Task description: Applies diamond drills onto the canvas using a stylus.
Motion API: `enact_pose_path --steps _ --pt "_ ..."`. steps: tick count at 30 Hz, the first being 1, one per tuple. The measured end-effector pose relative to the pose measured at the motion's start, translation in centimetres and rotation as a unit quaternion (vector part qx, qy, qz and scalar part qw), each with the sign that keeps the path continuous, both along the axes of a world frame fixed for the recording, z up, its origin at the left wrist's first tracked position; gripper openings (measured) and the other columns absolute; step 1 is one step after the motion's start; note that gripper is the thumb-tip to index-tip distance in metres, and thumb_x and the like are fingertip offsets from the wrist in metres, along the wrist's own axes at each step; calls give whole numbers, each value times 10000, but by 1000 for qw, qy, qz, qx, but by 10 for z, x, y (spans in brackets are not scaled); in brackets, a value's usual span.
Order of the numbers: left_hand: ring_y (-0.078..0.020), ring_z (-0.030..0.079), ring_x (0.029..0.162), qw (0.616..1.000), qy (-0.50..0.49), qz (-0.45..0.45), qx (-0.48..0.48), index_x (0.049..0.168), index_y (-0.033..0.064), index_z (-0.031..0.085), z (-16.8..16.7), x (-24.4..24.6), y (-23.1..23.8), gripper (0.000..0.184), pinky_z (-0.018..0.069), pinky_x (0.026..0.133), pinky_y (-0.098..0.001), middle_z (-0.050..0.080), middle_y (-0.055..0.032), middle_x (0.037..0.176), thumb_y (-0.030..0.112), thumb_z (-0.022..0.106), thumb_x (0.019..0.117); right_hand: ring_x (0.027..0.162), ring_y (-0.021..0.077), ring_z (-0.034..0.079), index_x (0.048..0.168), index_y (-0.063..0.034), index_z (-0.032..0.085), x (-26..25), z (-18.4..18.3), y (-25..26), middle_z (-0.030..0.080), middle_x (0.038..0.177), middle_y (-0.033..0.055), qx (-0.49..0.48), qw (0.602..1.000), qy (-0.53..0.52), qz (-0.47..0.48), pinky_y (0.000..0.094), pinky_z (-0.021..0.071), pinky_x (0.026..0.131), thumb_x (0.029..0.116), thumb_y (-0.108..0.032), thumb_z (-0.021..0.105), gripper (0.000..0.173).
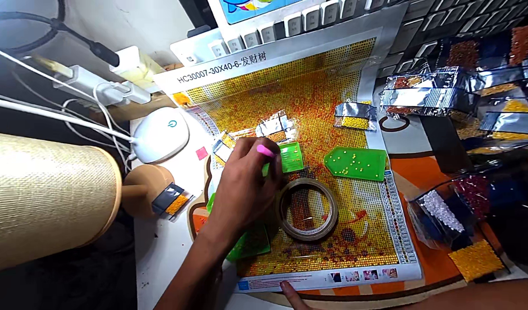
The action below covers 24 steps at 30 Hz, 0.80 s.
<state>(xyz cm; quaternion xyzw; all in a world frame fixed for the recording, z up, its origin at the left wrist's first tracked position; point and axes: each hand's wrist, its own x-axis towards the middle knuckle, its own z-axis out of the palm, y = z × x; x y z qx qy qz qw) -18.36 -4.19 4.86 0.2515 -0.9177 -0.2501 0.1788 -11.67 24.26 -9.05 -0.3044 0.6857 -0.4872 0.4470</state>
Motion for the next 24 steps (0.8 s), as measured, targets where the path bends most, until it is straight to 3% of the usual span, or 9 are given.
enact_pose_path --steps 3,8,13,19,22,24 --pt "-87 626 951 1000 -20 -5 -8 1110 146 667 2 1 0 165 556 788 -249 614 -11 1070 232 567 1012 1257 35 598 1276 -73 685 -1 18 -10 699 1278 4 45 999 11 22 231 484 1077 993 -313 636 374" --pt "-65 621 1003 1000 -15 -12 -18 1153 163 674 -7 11 0 191 556 827 -245 624 24 1109 237 568 1012 1208 29 629 1239 -58 703 3 24 -16 725 1217 11 13 999 46 -9 236 506 1050 986 -315 649 364" --pt "-90 632 1113 998 0 -38 -42 1191 158 682 -20 25 -3 217 564 918 -283 655 31 1200 214 582 1007 1217 21 622 1268 -51 682 4 24 -18 718 1241 0 28 999 -22 -32 232 511 1048 964 -306 684 397" --pt "-69 685 903 993 93 -2 76 1193 122 630 -17 25 -10 178 605 797 -269 705 33 1079 184 579 1034 1165 28 655 1212 8 701 -1 38 -27 740 1183 43 -27 998 -19 -45 218 508 1035 960 -215 681 336" --pt "-67 682 905 991 107 0 77 1189 136 632 -18 23 -11 171 603 791 -260 699 40 1069 191 594 1031 1144 35 667 1191 34 701 -3 42 -29 746 1162 67 -41 998 -17 -47 217 508 1029 950 -194 689 332" --pt "-94 684 985 994 98 -18 45 1201 124 644 -23 25 -11 190 609 836 -295 694 19 1147 166 590 1024 1150 32 663 1195 25 703 1 36 -26 745 1165 62 -37 998 -14 -48 219 513 1027 964 -214 678 333"
